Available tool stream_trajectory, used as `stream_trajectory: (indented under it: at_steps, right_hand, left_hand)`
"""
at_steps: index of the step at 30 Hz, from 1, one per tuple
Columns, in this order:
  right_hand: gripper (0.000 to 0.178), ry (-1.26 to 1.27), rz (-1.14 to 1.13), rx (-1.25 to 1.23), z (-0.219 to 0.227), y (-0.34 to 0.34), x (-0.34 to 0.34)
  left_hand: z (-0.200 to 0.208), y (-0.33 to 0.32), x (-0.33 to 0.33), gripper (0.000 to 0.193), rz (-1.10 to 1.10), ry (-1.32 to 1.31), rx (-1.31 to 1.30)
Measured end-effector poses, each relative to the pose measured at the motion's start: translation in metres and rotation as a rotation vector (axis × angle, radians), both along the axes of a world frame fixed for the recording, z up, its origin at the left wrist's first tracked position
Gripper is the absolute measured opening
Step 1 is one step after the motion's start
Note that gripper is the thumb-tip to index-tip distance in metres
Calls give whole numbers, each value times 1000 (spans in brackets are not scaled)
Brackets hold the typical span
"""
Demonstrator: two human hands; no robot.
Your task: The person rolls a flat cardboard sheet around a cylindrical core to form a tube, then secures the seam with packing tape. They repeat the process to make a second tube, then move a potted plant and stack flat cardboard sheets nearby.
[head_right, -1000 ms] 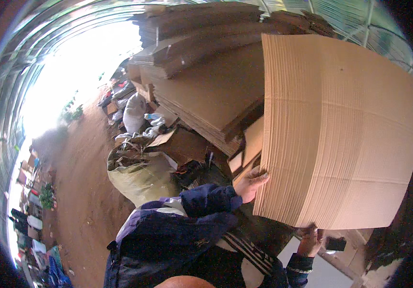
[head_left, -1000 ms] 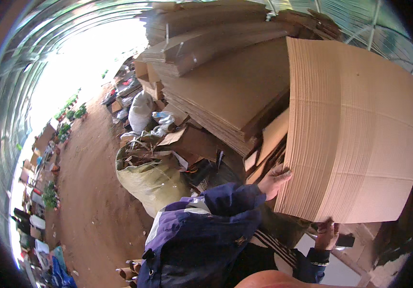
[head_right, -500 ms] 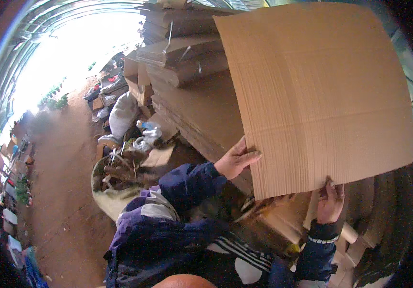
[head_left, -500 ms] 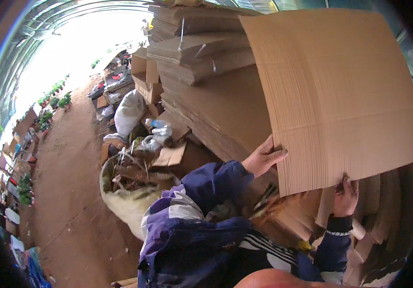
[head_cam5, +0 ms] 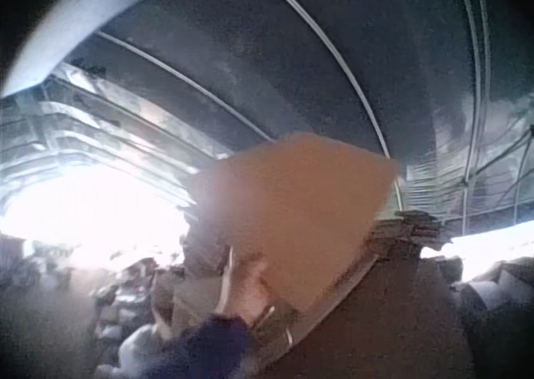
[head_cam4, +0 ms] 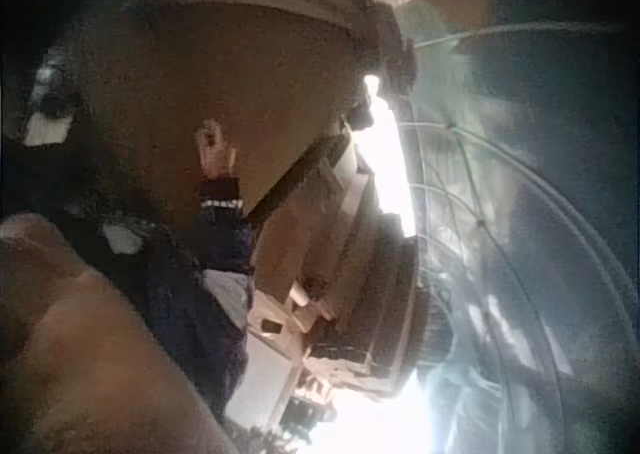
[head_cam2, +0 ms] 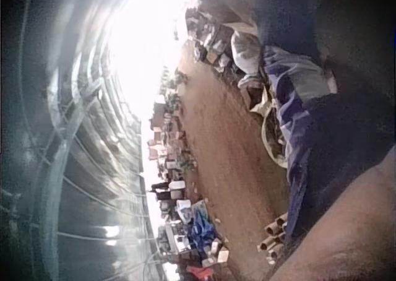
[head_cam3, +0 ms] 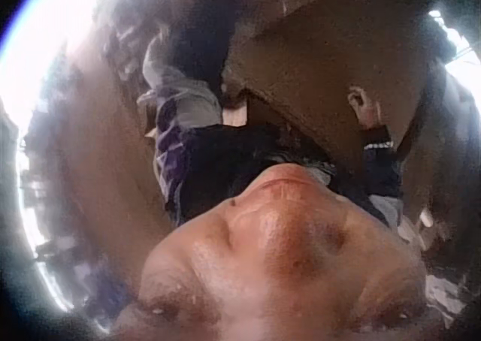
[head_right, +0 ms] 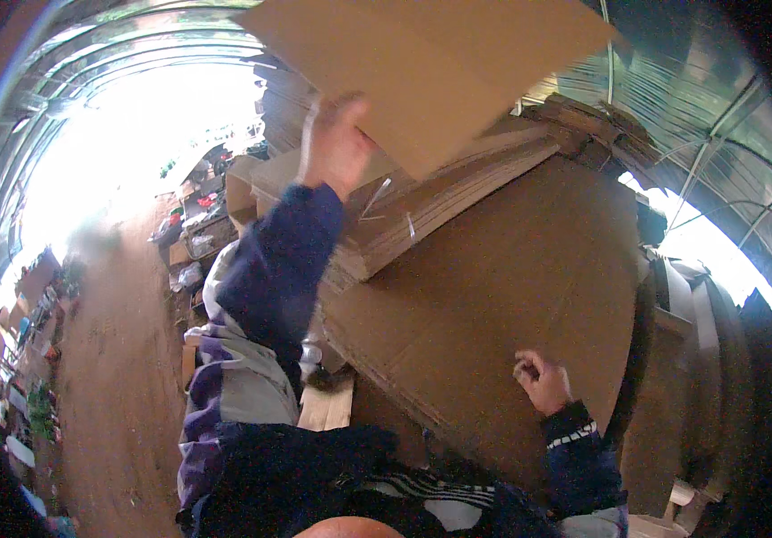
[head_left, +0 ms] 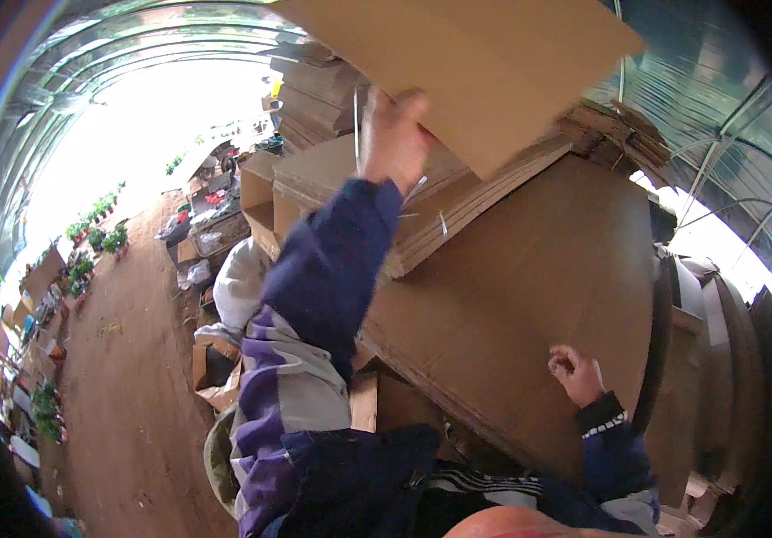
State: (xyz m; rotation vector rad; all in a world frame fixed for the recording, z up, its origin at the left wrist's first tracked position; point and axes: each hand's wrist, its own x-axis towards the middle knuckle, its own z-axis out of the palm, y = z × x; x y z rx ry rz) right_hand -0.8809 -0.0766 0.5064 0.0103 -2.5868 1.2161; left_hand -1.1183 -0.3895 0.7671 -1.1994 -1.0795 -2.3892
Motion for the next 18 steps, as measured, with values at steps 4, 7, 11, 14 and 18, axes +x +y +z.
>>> stream_trajectory:
  at_steps: [4, 7, 11, 14, 18]
  right_hand:
    - [19, 117, -85, 190, -13, 4, 0]
    - [17, 149, -115, 316, -10, 4, 0]
    - [14, 227, -93, 276, -9, 2, -3]
    - [13, 226, -114, 294, -10, 3, -6]
    - [10, 253, -111, 360, -9, 3, -6]
  left_hand:
    - [64, -56, -85, 35, 597, 173, -251]
    - [106, -87, -132, 36, 622, 241, -233]
    - [132, -78, -194, 35, 317, 10, 216]
    - [126, -67, -239, 42, 571, 166, 120]
    - [118, -45, -289, 52, 468, -78, 144]
